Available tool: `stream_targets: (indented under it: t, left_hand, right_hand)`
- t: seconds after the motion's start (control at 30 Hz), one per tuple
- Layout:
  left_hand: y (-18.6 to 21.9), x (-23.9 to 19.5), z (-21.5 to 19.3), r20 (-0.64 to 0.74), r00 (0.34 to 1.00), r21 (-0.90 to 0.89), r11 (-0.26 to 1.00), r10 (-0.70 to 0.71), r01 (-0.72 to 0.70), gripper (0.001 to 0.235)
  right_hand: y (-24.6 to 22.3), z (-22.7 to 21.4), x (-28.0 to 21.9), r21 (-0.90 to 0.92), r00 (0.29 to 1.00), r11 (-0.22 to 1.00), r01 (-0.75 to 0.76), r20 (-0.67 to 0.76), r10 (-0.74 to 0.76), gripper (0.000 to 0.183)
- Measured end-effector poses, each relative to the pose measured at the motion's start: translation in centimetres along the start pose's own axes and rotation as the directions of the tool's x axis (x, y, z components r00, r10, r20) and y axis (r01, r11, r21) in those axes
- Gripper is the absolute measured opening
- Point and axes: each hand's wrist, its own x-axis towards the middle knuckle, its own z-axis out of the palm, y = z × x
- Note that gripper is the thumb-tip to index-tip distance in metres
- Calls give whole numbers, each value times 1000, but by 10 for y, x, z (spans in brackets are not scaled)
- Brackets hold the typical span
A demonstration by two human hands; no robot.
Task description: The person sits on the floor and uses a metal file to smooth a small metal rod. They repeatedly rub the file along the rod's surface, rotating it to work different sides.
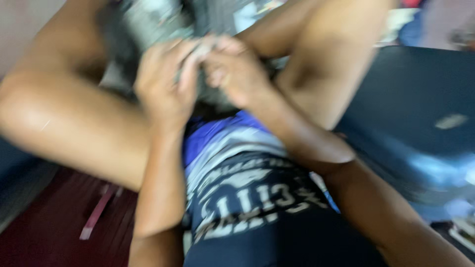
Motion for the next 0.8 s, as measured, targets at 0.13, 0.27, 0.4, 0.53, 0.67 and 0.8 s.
stream_targets:
  t: [0.13, 0.27, 0.4, 0.53, 0.67, 0.8]
  left_hand:
    - [8, -4, 1, 93, 996, 28, 1000, 12, -14, 14]
    - [18, 3, 9, 82, 992, -74, 992, -93, 99, 14]
    - [11, 4, 13, 99, 991, -42, 995, -90, 94, 18]
    - [1, -10, 23, 48, 983, -175, 967, -178, 184, 24]
    - [3, -10, 30, -1, 974, -263, 939, -228, 219, 20]
    - [4, -9, 30, -15, 967, -322, 916, -255, 237, 19]
  right_hand:
    - [15, -6, -1, -150, 987, 985, 88, -122, -107, 12]
    - [8, -4, -1, -113, 993, 991, 74, -86, -84, 13]
    - [5, 1, -1, -117, 993, 992, 51, -104, -63, 10]
    - [2, -11, -2, -9, 994, 998, 61, -88, -61, 8]
    - [-2, -11, -6, -73, 994, 996, 46, -98, -53, 6]
    - [-6, -1, -6, -111, 992, 992, 61, -101, -72, 6]
